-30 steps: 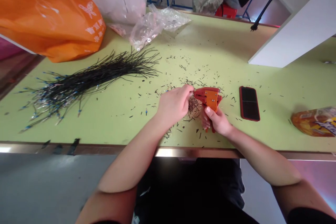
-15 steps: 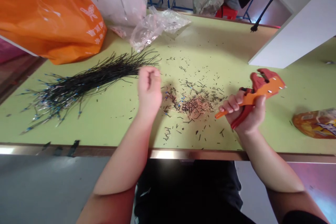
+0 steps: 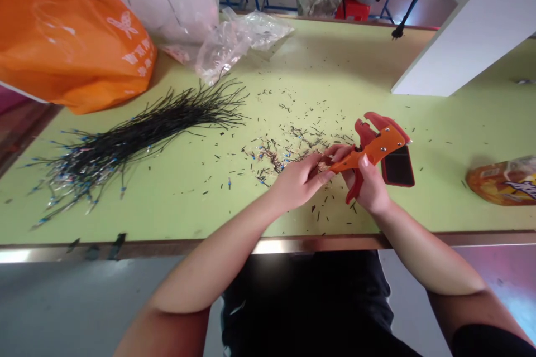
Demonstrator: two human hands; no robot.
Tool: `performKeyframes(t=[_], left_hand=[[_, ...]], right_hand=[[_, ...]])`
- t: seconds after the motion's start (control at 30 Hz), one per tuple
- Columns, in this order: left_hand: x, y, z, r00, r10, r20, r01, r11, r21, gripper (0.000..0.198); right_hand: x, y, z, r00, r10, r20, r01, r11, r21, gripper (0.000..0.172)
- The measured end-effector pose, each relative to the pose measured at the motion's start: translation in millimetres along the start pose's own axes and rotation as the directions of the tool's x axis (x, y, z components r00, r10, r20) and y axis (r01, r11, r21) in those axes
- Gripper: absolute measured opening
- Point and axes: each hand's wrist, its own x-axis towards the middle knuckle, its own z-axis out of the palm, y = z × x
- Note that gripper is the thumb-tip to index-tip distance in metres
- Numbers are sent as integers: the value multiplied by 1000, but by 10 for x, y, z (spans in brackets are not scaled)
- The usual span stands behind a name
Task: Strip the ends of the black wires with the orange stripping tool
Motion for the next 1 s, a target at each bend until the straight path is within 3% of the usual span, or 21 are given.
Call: performKeyframes(t=[0.2, 0.4, 0.53, 0.7, 0.8, 1.0], left_hand=[[-33, 59, 107, 995, 99, -14, -100, 993, -58, 39], [-29, -32, 148, 992, 87, -87, -94, 993, -78, 37], [-28, -80, 137, 988, 85, -130, -105, 983, -153, 44], [-23, -80, 100, 983, 76, -169, -86, 995, -56, 46], [-44, -72, 35, 967, 54, -248, -57, 998, -5, 43], [-90, -128, -142, 924, 25, -381, -16, 1000, 27, 39]], right_hand=[[35, 43, -62, 992, -39, -120, 35, 999, -30, 47], [45, 34, -37, 974, 172, 149, -197, 965, 173, 54], [17, 130, -26, 949, 224, 222, -271, 939, 211, 48], [11, 178, -41, 975, 208, 80, -218, 966, 142, 36], [23, 147, -101, 983, 182, -3, -181, 982, 53, 38], [9, 124, -156, 964, 256, 75, -258, 965, 33, 38]])
